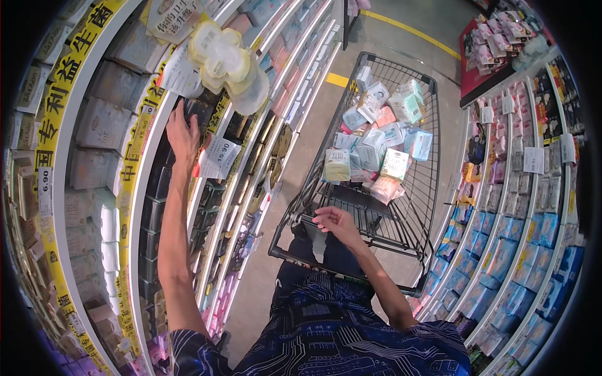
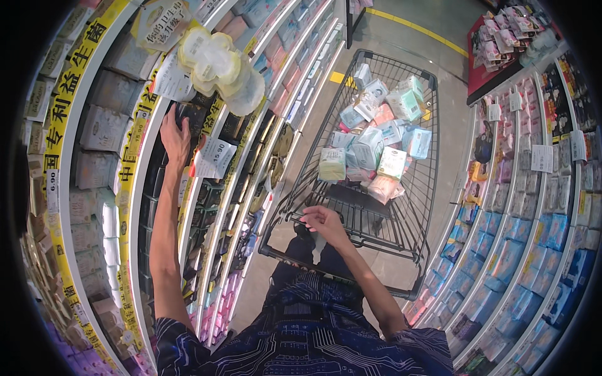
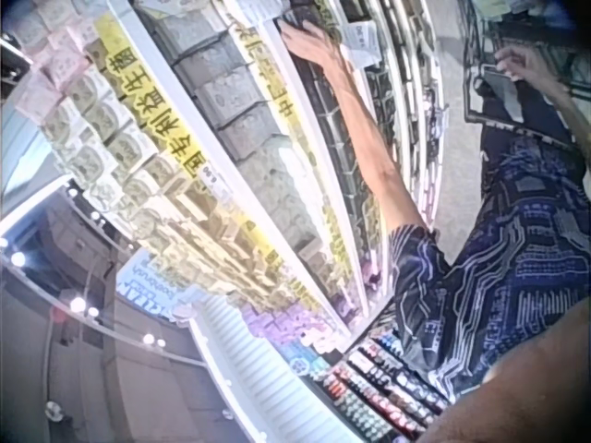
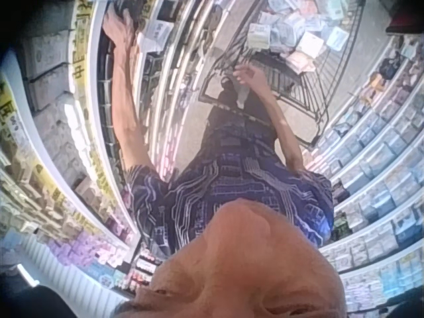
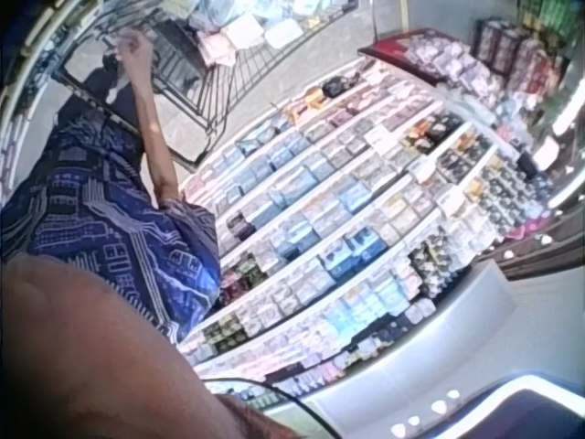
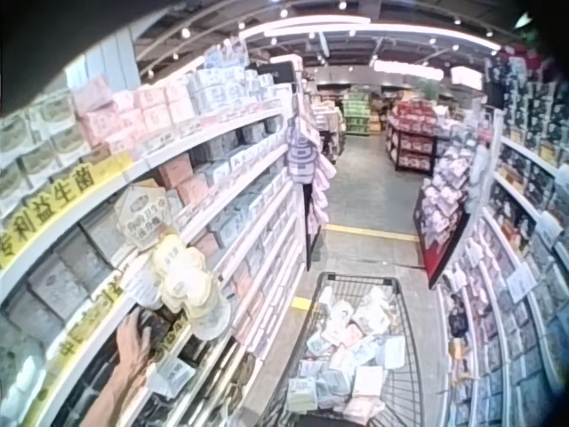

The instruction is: The person picks up several packaged boxes from a shopping cart and places them one at a time onto a supermarket shelf.

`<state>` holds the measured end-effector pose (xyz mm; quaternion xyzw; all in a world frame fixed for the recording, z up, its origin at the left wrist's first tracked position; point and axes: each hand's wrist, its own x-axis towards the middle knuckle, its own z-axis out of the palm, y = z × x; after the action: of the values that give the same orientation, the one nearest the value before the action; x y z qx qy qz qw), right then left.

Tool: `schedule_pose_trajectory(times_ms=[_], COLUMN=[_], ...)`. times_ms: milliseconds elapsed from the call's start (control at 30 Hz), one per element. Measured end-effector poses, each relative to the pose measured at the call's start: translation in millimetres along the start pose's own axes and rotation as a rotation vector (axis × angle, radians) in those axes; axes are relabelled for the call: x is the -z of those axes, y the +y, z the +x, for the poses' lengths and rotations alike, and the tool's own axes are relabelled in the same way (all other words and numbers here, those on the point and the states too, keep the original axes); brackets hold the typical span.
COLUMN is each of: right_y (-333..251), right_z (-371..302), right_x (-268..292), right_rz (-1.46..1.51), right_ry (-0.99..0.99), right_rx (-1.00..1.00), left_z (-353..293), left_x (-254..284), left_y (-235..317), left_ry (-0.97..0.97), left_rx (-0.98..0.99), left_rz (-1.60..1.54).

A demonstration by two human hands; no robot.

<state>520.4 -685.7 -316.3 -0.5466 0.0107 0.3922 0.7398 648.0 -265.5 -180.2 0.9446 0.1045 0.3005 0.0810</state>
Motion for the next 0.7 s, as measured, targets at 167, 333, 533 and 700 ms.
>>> schedule_pose_trajectory(times_ms=[167, 333, 533, 700], right_y=[4, 2, -7, -9], right_z=[1, 5, 5, 2], right_x=[4, 12, 22, 27], right_rz=[-0.025, -0.032, 0.009, 0.003], right_ry=[0.000, 0.025, 0.036, 0.060], right_rx=[0.006, -0.013, 0.002, -0.013], left_z=[7, 12, 18, 12], left_x=[-1, -2, -5, -10], left_y=[-1, -3, -10, -9], left_ry=[-0.078, -0.130, -0.248, -0.139], left_rx=[0.057, 0.047, 0.145, -0.017], left_rz=[0.030, 0.055, 0.076, 0.074])
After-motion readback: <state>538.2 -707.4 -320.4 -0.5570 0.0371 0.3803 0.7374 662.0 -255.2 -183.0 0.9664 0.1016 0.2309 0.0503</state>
